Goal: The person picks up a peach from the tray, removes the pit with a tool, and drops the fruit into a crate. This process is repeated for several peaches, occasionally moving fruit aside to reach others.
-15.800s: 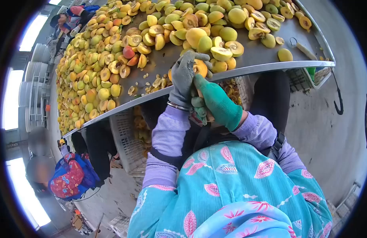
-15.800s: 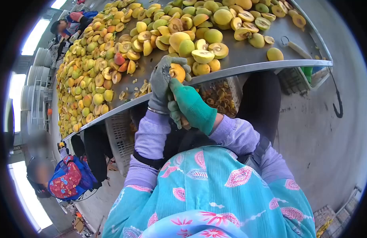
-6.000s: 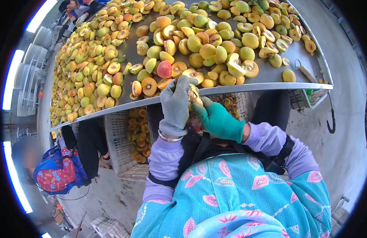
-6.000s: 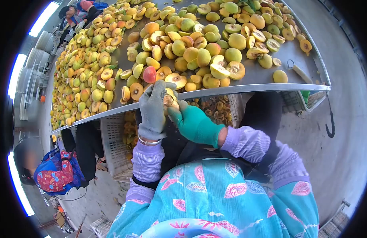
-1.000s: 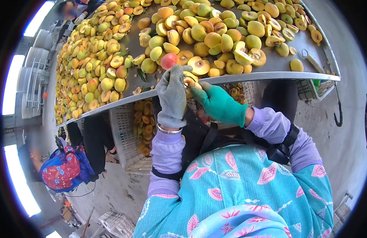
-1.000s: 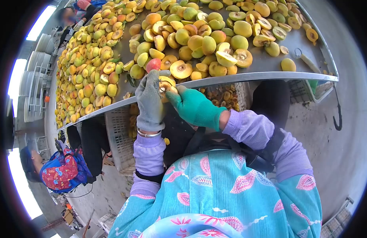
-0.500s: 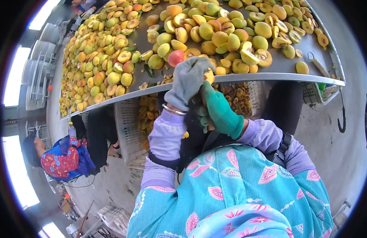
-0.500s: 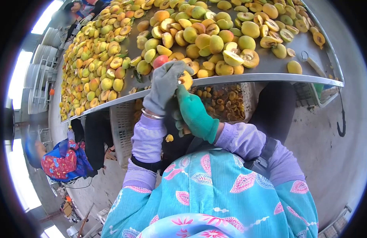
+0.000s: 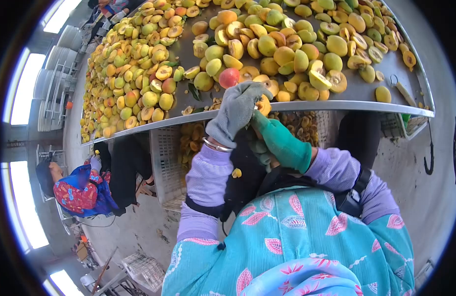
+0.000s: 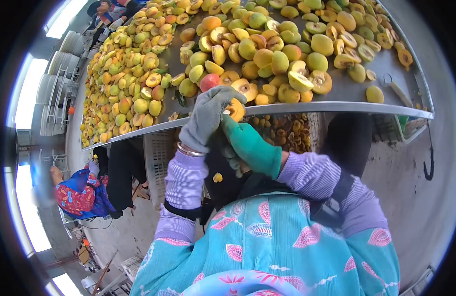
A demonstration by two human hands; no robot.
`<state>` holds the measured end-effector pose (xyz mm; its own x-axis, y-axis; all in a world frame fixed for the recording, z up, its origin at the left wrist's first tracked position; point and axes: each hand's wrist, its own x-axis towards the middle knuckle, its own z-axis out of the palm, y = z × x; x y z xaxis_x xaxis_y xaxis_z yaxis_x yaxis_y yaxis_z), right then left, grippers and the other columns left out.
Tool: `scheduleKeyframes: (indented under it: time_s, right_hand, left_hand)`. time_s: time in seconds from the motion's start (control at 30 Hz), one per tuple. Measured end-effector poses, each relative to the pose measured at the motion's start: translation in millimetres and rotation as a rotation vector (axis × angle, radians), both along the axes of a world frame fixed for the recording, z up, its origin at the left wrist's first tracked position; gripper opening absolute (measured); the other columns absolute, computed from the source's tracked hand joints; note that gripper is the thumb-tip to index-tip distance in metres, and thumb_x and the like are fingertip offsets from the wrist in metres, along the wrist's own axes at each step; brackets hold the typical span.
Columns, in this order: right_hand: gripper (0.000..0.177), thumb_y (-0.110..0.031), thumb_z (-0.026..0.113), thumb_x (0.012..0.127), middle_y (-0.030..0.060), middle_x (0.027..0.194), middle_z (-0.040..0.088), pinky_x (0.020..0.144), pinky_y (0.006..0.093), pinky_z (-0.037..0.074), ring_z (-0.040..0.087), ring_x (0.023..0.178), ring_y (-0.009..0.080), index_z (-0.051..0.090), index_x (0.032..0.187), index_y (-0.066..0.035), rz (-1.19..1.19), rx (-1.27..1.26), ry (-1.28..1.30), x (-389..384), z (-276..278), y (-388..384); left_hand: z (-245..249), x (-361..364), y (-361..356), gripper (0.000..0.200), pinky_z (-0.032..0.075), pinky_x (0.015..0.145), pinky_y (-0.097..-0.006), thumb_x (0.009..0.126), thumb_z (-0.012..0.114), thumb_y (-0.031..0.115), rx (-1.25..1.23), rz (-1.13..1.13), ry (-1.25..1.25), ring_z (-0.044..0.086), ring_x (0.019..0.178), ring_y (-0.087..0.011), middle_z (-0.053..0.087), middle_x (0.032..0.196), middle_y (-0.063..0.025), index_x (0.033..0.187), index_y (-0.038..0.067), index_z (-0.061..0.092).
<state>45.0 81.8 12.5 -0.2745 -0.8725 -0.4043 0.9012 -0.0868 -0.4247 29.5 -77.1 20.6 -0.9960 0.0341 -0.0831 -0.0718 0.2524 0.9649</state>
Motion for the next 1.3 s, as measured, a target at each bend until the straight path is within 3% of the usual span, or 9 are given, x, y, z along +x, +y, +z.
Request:
scheduleKeyframes:
  time_s: [0.33,0.6,0.8,0.9,0.97,1.03,1.13,1.27,1.3]
  right_hand:
    - [0.045,-0.055,0.038,0.104,-0.0096,0.060,0.047,0.044,0.0252,0.032,0.042,0.044,0.0053,0.058,0.093,-0.016,0.082,-0.775,-0.550,16,-19,3]
    - [0.050,-0.057,0.033,0.104,-0.0078,0.057,0.048,0.045,0.0272,0.036,0.045,0.040,0.0069,0.056,0.097,-0.013,0.198,-0.935,-0.693,35,-13,-13]
    - [0.049,-0.056,0.034,0.104,-0.0074,0.057,0.048,0.043,0.0251,0.035,0.041,0.038,0.0062,0.055,0.092,-0.014,0.113,-0.580,-0.243,22,2,36]
    - [0.040,-0.046,0.043,0.105,-0.0055,0.057,0.048,0.042,0.0251,0.038,0.042,0.040,0.0064,0.055,0.090,-0.011,-0.298,0.045,-0.706,10,-91,51]
    - [0.037,-0.043,0.046,0.104,-0.0046,0.060,0.050,0.044,0.0263,0.041,0.045,0.044,0.0077,0.056,0.091,-0.010,-0.191,0.070,-0.470,13,-88,51]
    - [0.036,-0.042,0.049,0.103,-0.0037,0.061,0.051,0.045,0.0264,0.042,0.049,0.048,0.0086,0.056,0.092,-0.009,-0.095,0.089,-0.220,14,-69,52]
    - [0.039,-0.044,0.051,0.102,-0.0014,0.061,0.052,0.041,0.0224,0.041,0.051,0.049,0.0084,0.058,0.097,-0.006,-0.143,0.064,0.045,-5,-34,45]
    - [0.040,-0.039,0.051,0.103,0.0036,0.058,0.053,0.041,0.0288,0.044,0.054,0.046,0.0120,0.059,0.089,-0.003,-0.345,0.402,0.421,-15,-13,57]
    - [0.040,-0.039,0.051,0.103,0.0065,0.059,0.055,0.044,0.0320,0.045,0.057,0.049,0.0159,0.058,0.091,-0.001,-0.349,0.408,0.605,-13,-5,50]
  left_hand:
    - [-1,36,29,0.045,0.057,0.067,-0.0350,0.103,0.047,0.041,0.769,0.340,-0.074,0.067,0.074,-0.0253,0.068,0.090,-0.0161,0.109,-0.001,0.062]
    - [19,57,13,0.044,0.057,0.068,-0.0308,0.101,0.049,0.042,0.659,0.219,-0.014,0.067,0.077,-0.0227,0.067,0.092,-0.0130,0.111,0.000,0.059]
    - [-7,104,-71,0.024,0.059,0.072,-0.0337,0.097,0.056,0.021,1.147,0.457,-0.159,0.068,0.086,-0.0215,0.069,0.098,-0.0109,0.109,0.002,0.063]
    - [-8,93,-105,0.042,0.053,0.077,-0.0293,0.087,0.068,0.024,-0.522,0.828,-0.252,0.065,0.088,-0.0181,0.067,0.100,-0.0126,0.116,-0.005,0.062]
    - [-5,45,-73,0.044,0.051,0.087,-0.0330,0.084,0.069,0.024,-0.454,0.798,0.078,0.064,0.098,-0.0229,0.066,0.107,-0.0165,0.117,-0.004,0.063]
    - [-6,-8,-39,0.052,0.053,0.087,-0.0361,0.083,0.070,0.031,-1.020,0.426,0.378,0.066,0.096,-0.0270,0.063,0.121,-0.0182,0.126,0.002,0.062]
    - [-29,-62,-45,0.055,0.049,0.094,-0.0383,0.082,0.070,0.034,-0.969,0.194,0.209,0.065,0.102,-0.0334,0.064,0.119,-0.0201,0.128,0.006,0.061]
    - [-3,-30,-64,0.032,0.060,0.072,-0.0292,0.098,0.053,0.016,0.521,0.266,-0.052,0.072,0.086,-0.0233,0.066,0.114,-0.0134,0.126,0.001,0.058]
    - [-8,-17,-61,0.031,0.060,0.074,-0.0302,0.098,0.054,0.013,0.263,0.235,0.103,0.071,0.088,-0.0234,0.066,0.116,-0.0136,0.126,0.001,0.058]
